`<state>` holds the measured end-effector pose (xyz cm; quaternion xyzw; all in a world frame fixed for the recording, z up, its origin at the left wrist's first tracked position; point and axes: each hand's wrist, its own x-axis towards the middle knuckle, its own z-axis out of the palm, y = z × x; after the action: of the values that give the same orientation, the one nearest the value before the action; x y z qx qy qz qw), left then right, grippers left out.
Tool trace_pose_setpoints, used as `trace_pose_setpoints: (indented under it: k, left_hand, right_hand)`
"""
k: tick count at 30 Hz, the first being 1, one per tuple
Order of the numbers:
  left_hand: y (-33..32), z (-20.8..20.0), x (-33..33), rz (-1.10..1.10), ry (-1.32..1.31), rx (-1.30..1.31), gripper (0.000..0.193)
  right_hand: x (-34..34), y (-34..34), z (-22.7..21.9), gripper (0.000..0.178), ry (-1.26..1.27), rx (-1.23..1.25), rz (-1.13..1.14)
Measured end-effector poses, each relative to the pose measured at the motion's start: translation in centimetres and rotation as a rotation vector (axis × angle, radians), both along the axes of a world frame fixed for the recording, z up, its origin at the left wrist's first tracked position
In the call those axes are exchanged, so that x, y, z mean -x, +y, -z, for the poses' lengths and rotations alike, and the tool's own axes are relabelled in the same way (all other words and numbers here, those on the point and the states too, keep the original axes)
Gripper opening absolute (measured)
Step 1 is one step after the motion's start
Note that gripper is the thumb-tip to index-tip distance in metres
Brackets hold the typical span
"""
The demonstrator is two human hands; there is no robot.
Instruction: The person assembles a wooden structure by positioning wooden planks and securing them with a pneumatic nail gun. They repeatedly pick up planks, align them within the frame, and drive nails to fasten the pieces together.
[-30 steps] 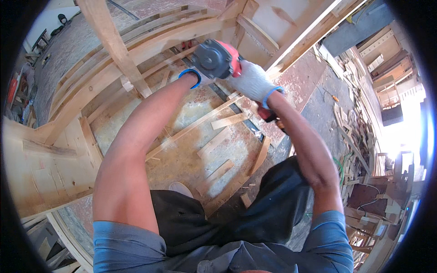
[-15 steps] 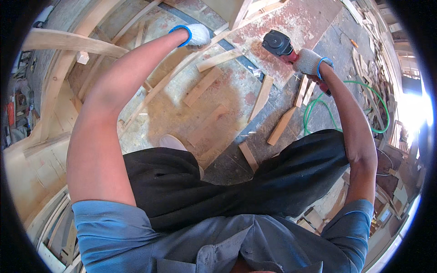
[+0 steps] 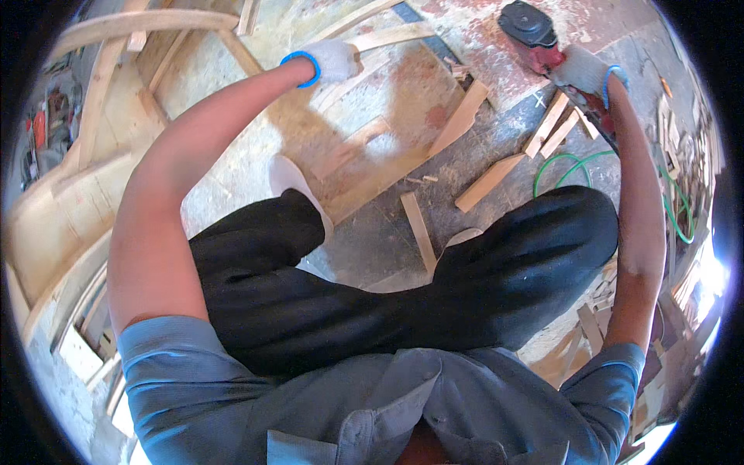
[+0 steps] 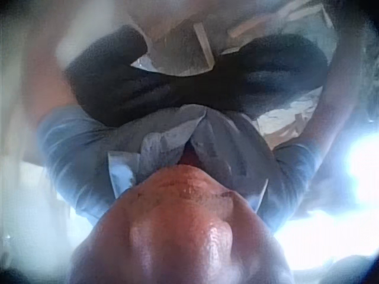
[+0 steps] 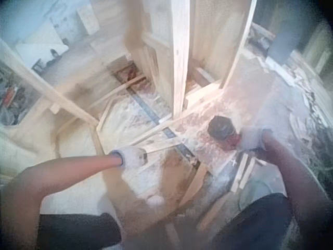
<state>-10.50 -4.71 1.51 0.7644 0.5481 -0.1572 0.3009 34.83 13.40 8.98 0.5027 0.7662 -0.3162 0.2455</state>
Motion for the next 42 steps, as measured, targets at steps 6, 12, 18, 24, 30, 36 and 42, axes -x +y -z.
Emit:
trace_pose_setpoints:
  k: [6, 12, 18, 24, 30, 36, 42]
  left_hand:
    - [-12.4, -2.8, -4.2, -0.145, 0.125, 0.166, 0.061]
    - [-18.0, 2.4, -6.7, -0.202, 0.15, -0.145, 0.038]
    - [-14.4, 1.1, -4.5, -0.396, 0.2, -0.121, 0.034]
    - [-10.4, 0.2, -3.0, -0.427, 0.157, -0.042, 0.038]
    - [-10.3, 0.4, 0.6, -0.192, 0.052, 0.13, 0.047]
    - [0.7, -13.0, 4.3, -0.352, 0.282, -0.042, 0.043]
    - [4.0, -9.5, 14.9, -0.398, 0.268, -0.223, 0.038]
  right_hand:
    - [-0.9, -0.2, -1.6, 0.027, -0.051, -0.033, -0.122]
    - [-1.0, -0.7, -1.4, 0.031, -0.001, -0.077, -0.115]
    - [1.4, -0.3, -2.5, 0.03, -0.099, -0.03, -0.225]
    - [-0.4, 0.3, -2.4, 0.032, -0.063, 0.01, -0.123]
    - [-0.7, 0.3, -3.0, 0.031, 0.135, 0.057, 0.013]
    - [-4.1, 1.8, -0.7, 0.033, 0.183, 0.087, 0.102]
    - [-8.7, 1.9, 2.7, 0.035, 0.484, 0.358, 0.922]
